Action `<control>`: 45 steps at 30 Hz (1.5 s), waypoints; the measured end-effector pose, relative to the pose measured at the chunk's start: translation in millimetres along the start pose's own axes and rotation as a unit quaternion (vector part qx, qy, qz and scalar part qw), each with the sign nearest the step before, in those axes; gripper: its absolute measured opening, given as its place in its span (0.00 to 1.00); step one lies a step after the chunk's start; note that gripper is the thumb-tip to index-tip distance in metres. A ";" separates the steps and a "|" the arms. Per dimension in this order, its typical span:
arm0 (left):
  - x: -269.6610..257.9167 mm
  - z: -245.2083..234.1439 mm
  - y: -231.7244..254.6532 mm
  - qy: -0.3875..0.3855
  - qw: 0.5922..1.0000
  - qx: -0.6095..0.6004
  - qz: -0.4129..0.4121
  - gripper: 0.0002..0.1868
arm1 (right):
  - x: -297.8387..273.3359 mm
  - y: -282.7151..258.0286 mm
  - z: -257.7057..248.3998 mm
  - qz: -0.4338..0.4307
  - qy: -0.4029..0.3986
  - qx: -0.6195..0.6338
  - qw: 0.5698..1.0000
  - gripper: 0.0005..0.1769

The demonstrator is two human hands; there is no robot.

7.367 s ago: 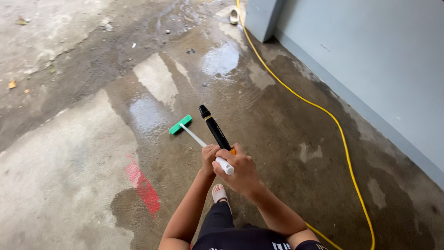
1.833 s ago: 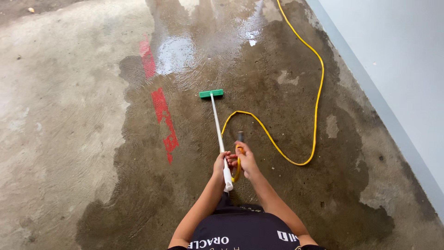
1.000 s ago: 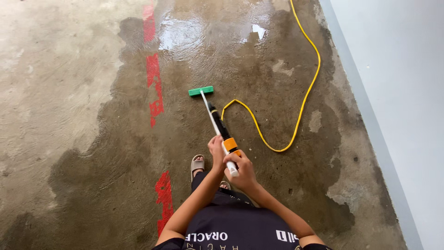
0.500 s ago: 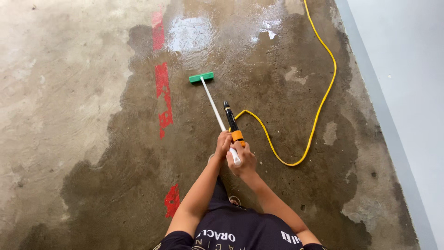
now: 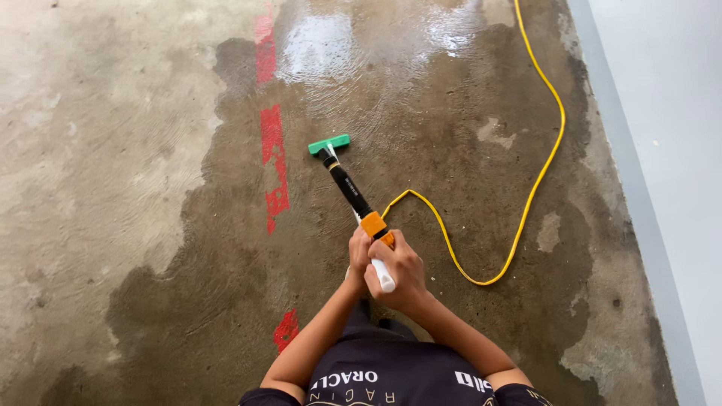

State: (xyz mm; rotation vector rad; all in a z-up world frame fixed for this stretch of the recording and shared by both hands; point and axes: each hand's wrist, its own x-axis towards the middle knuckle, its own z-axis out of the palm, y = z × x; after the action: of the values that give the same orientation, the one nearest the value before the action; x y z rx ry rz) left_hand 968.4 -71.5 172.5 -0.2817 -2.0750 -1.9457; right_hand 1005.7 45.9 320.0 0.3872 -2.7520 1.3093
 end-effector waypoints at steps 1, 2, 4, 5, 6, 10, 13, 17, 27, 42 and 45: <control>-4.3 -2.3 8.9 0.007 0.999 -0.022 -0.028 0.23 | -0.6 -5.5 -0.4 -0.013 0.007 0.003 1.000 0.11; -7.3 -4.7 12.7 0.014 0.997 -0.044 -0.056 0.24 | 1.1 -8.3 1.9 -0.007 0.009 0.005 1.000 0.10; -1.1 -6.0 1.0 0.028 0.998 -0.047 -0.027 0.25 | 8.9 -5.9 10.3 0.006 0.015 0.005 1.000 0.10; 3.2 -6.2 -11.0 0.036 0.998 -0.049 -0.011 0.26 | 14.4 -1.3 16.6 0.029 0.003 -0.009 1.000 0.11; 9.3 -7.0 -26.4 0.043 0.998 -0.043 -0.034 0.25 | 21.8 4.9 24.8 0.052 -0.008 -0.023 0.998 0.12; 38.0 -27.4 -92.3 0.065 0.992 -0.048 -0.098 0.25 | 50.3 28.0 71.1 0.089 -0.009 -0.034 0.995 0.16; 47.1 -45.3 -113.2 0.051 0.995 -0.067 -0.052 0.26 | 65.1 33.4 94.2 0.108 -0.018 -0.035 0.993 0.18; 41.2 -52.5 -88.5 0.071 0.994 -0.048 -0.064 0.25 | 58.9 18.1 81.4 0.082 -0.063 -0.027 0.994 0.21; 39.4 -68.1 -96.4 0.115 0.983 -0.120 -0.078 0.21 | 76.2 -0.1 95.5 0.070 -0.075 -0.029 0.994 0.17; 39.8 -98.0 -111.0 0.177 0.940 -0.265 -0.119 0.15 | 106.3 -17.8 111.8 0.026 -0.141 -0.056 0.988 0.15; 61.3 -114.6 -123.2 0.182 0.947 -0.250 -0.081 0.14 | 120.6 -14.6 133.2 0.028 -0.149 -0.065 0.986 0.17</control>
State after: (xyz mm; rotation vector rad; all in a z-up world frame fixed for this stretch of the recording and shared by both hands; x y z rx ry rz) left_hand 878.2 -197.6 83.1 0.1490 -1.3926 -2.3876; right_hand 899.0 -89.3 266.9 0.5392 -3.0935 1.1577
